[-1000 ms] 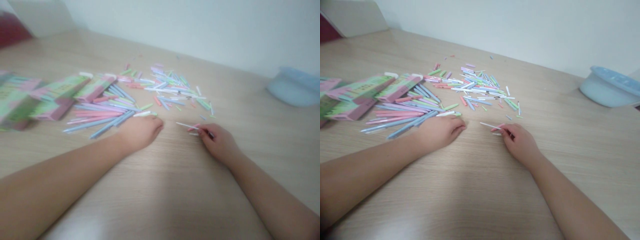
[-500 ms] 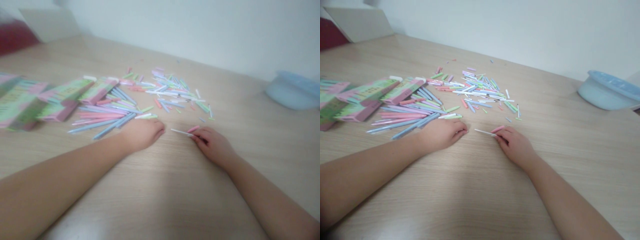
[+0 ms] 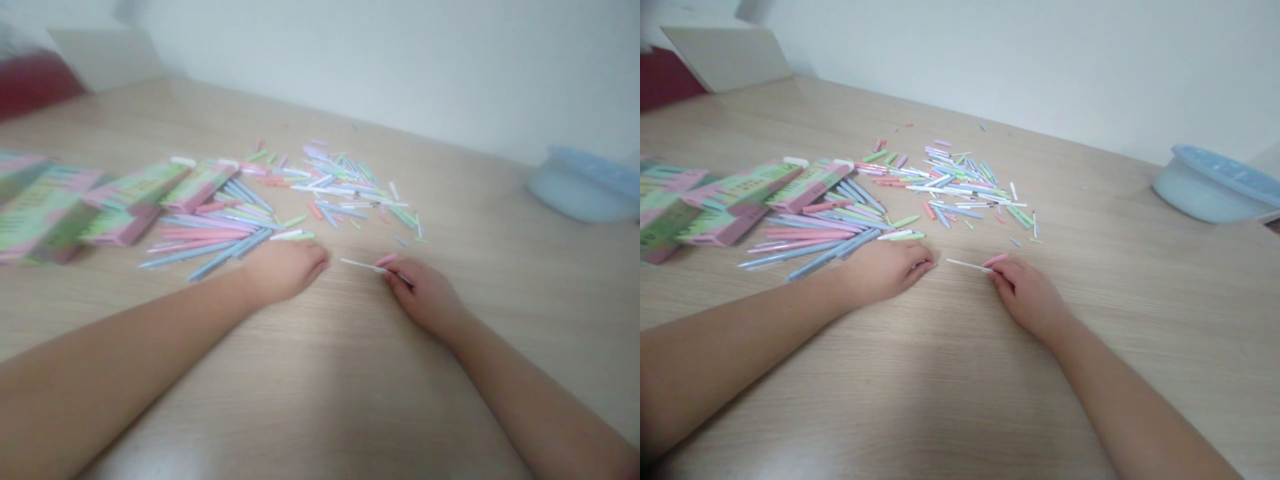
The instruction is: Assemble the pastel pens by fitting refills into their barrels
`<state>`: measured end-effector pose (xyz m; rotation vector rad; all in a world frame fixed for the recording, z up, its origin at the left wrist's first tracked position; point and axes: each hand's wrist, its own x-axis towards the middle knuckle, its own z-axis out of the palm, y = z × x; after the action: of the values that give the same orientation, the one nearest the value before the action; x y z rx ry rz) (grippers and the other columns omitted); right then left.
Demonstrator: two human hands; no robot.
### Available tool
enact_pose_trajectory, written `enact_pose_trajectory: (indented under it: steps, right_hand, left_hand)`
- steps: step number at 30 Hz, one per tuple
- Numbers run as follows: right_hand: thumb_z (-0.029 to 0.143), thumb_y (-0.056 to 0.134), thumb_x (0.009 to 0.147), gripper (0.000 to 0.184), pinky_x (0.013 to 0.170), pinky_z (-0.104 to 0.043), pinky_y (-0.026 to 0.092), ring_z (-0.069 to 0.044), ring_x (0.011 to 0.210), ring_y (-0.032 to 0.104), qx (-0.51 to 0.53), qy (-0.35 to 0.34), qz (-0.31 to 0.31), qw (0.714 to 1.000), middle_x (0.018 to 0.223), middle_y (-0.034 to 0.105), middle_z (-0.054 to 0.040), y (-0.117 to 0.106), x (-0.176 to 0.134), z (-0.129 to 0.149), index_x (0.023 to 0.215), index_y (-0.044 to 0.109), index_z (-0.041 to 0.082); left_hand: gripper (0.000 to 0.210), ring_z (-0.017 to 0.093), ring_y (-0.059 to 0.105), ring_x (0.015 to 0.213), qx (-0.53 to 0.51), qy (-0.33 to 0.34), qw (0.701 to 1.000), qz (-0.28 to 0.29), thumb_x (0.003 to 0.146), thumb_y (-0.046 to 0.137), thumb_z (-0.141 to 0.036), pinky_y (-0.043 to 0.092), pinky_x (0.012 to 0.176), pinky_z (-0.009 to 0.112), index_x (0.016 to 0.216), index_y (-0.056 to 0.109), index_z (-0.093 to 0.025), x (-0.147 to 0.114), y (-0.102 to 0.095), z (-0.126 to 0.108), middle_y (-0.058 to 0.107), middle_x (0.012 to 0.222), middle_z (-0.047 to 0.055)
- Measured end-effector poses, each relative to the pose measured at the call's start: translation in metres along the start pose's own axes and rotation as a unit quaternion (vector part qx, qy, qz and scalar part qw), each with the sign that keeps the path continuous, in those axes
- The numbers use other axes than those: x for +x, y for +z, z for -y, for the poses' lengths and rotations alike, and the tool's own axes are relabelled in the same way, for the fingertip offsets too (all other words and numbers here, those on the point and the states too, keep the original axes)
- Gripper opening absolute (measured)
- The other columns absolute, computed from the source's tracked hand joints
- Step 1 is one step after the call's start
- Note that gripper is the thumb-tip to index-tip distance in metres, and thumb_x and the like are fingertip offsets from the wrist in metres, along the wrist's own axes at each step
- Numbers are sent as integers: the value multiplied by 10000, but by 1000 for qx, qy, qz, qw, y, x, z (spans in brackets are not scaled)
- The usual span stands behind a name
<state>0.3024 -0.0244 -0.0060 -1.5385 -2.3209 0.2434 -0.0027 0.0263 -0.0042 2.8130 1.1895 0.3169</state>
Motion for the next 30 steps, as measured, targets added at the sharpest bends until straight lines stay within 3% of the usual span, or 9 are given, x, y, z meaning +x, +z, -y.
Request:
enact_pose_trajectory:
  steps: [4, 9, 13, 20, 30]
  right_hand:
    - [365, 516, 1043, 256, 851, -354, 528, -230, 980, 716, 59, 57, -1, 997, 1116, 781, -37, 0, -2, 15, 1118, 730, 247]
    - [453, 578, 1001, 283, 626, -296, 463, -183, 704, 653, 151, 117, 19, 981, 788, 742, 10, 4, -10, 47, 927, 759, 248]
    - [441, 583, 1001, 259, 640, -295, 455, -181, 733, 647, 191, 116, 33, 974, 816, 750, 13, 12, -14, 62, 964, 774, 270]
    - [417, 575, 1011, 247, 706, -312, 475, -188, 795, 671, 185, 97, 22, 978, 880, 773, 6, 14, -13, 62, 1003, 779, 277]
    - [420, 559, 1019, 267, 723, -326, 483, -204, 816, 687, 168, 85, 19, 982, 902, 781, -10, 16, -16, 59, 999, 778, 269]
  left_hand:
    - [351, 204, 687, 939, -21, 39, 999, -4, 1075, 395, -405, 455, 745, 317, 1079, 705, -241, -1, -4, -3, 720, 1045, 39]
    - [352, 204, 695, 922, -64, 76, 995, 8, 1076, 409, -410, 465, 769, 316, 1096, 718, -243, -2, -2, -14, 727, 1014, 38]
    - [332, 195, 700, 962, -112, 114, 987, -3, 1083, 401, -351, 478, 796, 303, 1106, 696, -201, -4, 2, -19, 740, 1054, 50]
    - [307, 202, 705, 978, -129, 133, 983, -8, 1081, 423, -368, 484, 814, 315, 1135, 683, -214, -7, 6, -20, 751, 1064, 37]
    - [265, 189, 698, 942, -162, 99, 982, -1, 1062, 478, -374, 468, 787, 303, 1086, 693, -221, -6, 2, -22, 748, 1030, 25]
